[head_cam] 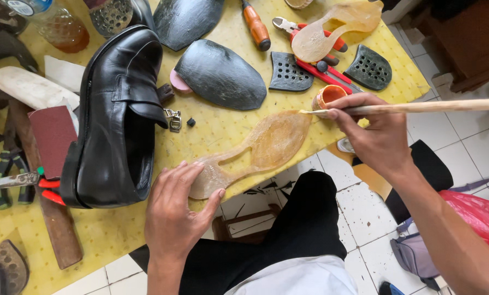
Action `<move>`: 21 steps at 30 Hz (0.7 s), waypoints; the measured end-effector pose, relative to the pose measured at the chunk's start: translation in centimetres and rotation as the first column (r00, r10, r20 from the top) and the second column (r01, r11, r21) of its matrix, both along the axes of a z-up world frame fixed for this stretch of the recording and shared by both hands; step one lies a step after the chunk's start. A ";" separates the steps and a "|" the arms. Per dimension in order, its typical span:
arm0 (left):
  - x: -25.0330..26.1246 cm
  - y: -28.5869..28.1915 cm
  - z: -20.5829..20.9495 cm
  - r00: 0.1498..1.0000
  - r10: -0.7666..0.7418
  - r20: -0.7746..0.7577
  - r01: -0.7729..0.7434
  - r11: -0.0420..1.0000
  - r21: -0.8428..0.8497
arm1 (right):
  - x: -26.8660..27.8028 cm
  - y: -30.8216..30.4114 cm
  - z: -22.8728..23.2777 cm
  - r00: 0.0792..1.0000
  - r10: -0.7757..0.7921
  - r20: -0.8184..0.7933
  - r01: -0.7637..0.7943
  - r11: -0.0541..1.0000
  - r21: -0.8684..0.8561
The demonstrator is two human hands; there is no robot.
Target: The person sands a shoe insole with sandpaper, then uses a brush to apply glue from a container onto the insole. The person handles the insole and a black shoe on a cluttered workbench.
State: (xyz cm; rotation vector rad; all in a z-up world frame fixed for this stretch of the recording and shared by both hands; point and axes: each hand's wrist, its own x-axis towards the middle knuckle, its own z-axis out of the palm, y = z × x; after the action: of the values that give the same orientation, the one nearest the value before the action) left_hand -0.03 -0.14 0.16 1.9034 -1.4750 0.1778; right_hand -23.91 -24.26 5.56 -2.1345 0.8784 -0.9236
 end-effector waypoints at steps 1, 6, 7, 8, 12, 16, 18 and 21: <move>0.0 0.0 0.0 1.000 0.000 -0.001 0.000 1.000 -0.009 | 0.4 -0.2 -0.1 0.998 0.063 -0.027 -0.065 0.996 -0.065; 0.1 0.0 0.0 1.000 0.006 -0.009 -0.006 1.000 0.007 | -0.3 -0.2 0.9 0.949 0.099 -0.300 -0.146 0.979 -0.141; 0.1 0.0 0.0 1.000 -0.001 -0.009 0.001 1.000 0.010 | -0.6 0.0 1.4 0.940 0.068 -0.333 -0.133 0.975 -0.178; 0.1 0.0 0.0 1.000 -0.003 -0.013 0.003 1.000 0.014 | -0.2 -0.1 1.5 0.939 0.068 -0.337 -0.132 0.976 -0.174; 0.1 -0.1 0.0 1.000 -0.008 0.008 0.008 1.000 -0.001 | 0.6 -0.7 0.6 0.971 0.121 -0.207 -0.160 0.970 -0.182; 0.1 0.0 0.0 1.000 -0.007 0.010 0.007 1.000 0.000 | 0.1 -1.2 -0.3 0.919 0.148 -0.366 -0.271 0.910 -0.313; 0.1 0.2 0.1 1.000 -0.003 -0.002 0.003 1.000 0.001 | -0.1 -1.2 0.1 0.909 0.131 -0.395 -0.261 0.919 -0.296; 0.1 -0.1 0.2 1.000 -0.015 -0.009 0.015 1.000 -0.006 | 0.0 -0.9 0.8 0.927 0.099 -0.363 -0.213 0.933 -0.289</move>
State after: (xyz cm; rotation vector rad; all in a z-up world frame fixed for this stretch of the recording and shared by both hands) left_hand 0.07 -0.20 0.39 1.8856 -1.4805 0.1664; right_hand -23.88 -25.13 6.32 -2.6664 0.7380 -0.6556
